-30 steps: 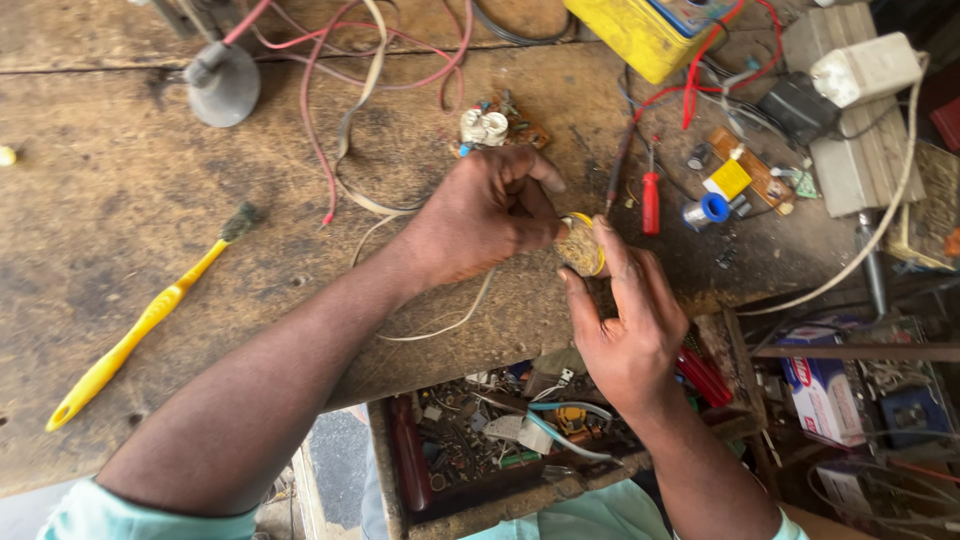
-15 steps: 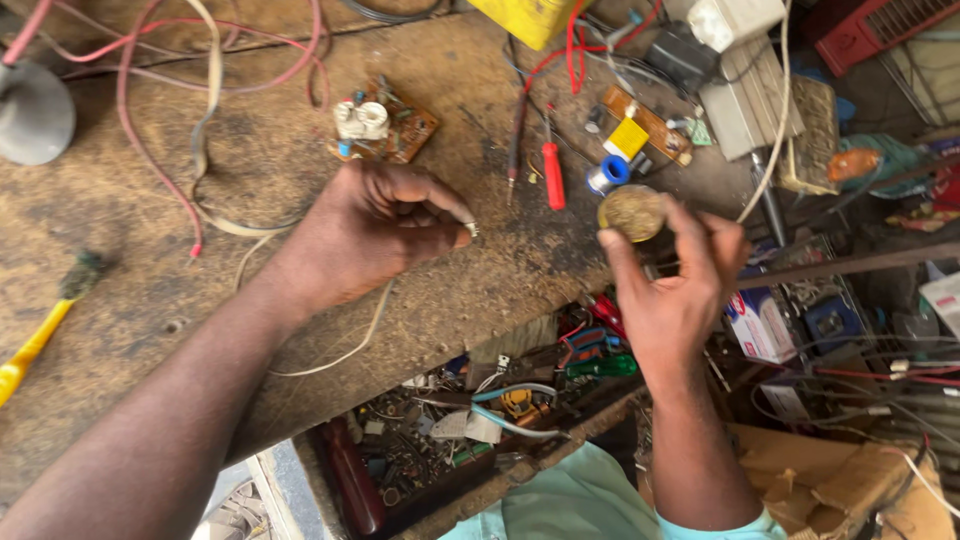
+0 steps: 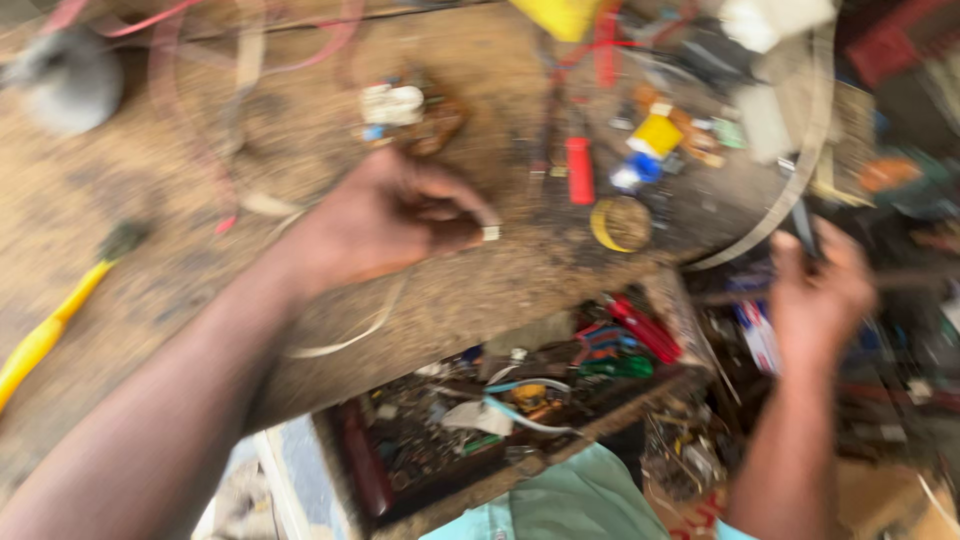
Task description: The person places a large circuit board aside, then solders a wire onto a small electronic component on a cluttered workbench using a soldering iron. They trim and adjust the wire with pliers, fit the component onto a small circuit board, and finally reach for the large board again.
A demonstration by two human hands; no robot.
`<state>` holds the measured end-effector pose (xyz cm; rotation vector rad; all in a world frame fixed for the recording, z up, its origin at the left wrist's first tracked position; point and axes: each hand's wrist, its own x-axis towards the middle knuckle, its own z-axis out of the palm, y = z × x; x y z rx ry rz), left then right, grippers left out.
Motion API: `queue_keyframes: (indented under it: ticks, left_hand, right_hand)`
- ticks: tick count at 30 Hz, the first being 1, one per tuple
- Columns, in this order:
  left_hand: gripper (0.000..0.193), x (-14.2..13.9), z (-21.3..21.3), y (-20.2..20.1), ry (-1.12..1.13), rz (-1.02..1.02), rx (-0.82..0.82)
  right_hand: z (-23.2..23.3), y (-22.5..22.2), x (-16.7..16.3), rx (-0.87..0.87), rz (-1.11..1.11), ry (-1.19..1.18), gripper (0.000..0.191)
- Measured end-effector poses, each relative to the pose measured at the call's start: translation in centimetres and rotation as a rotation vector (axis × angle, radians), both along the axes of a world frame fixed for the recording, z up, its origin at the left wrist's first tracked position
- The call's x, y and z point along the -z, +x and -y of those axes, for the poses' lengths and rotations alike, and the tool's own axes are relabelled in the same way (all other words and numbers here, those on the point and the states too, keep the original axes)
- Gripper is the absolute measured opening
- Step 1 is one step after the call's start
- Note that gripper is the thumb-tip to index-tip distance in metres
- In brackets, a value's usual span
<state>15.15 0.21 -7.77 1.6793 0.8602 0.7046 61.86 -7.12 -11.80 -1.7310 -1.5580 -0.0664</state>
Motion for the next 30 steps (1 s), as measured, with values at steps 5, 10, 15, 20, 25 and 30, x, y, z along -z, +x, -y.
queue_keyframes:
  ticks: [5, 10, 15, 20, 25, 30]
  left_hand:
    - [0.02, 0.5, -0.8, -0.3, 0.068, 0.044, 0.043]
    - [0.016, 0.6, -1.2, -0.4, 0.078, 0.048, 0.037]
    - [0.016, 0.8, -1.0, -0.7, 0.014, 0.077, 0.091]
    - [0.016, 0.6, -0.9, -0.7, 0.041, 0.038, 0.095]
    - [0.016, 0.3, -0.9, -0.8, 0.123, 0.002, 0.12]
    - [0.012, 0.4, -1.1, -0.6, 0.142, 0.024, 0.157]
  right_hand:
    - [-0.6, 3.3, 1.5, -0.037, -0.055, 0.033, 0.028]
    - [2.0, 6.2, 2.1, -0.182, -0.436, 0.083, 0.022]
    - [7.6, 6.2, 1.6, -0.418, -0.906, 0.16, 0.018]
    - [8.7, 3.4, 0.1, -0.637, -1.078, 0.092, 0.015]
    - [6.6, -0.8, -1.5, -0.749, -1.101, -0.059, 0.014]
    - [4.0, -5.3, -2.4, -0.738, -1.017, -0.103, 0.013]
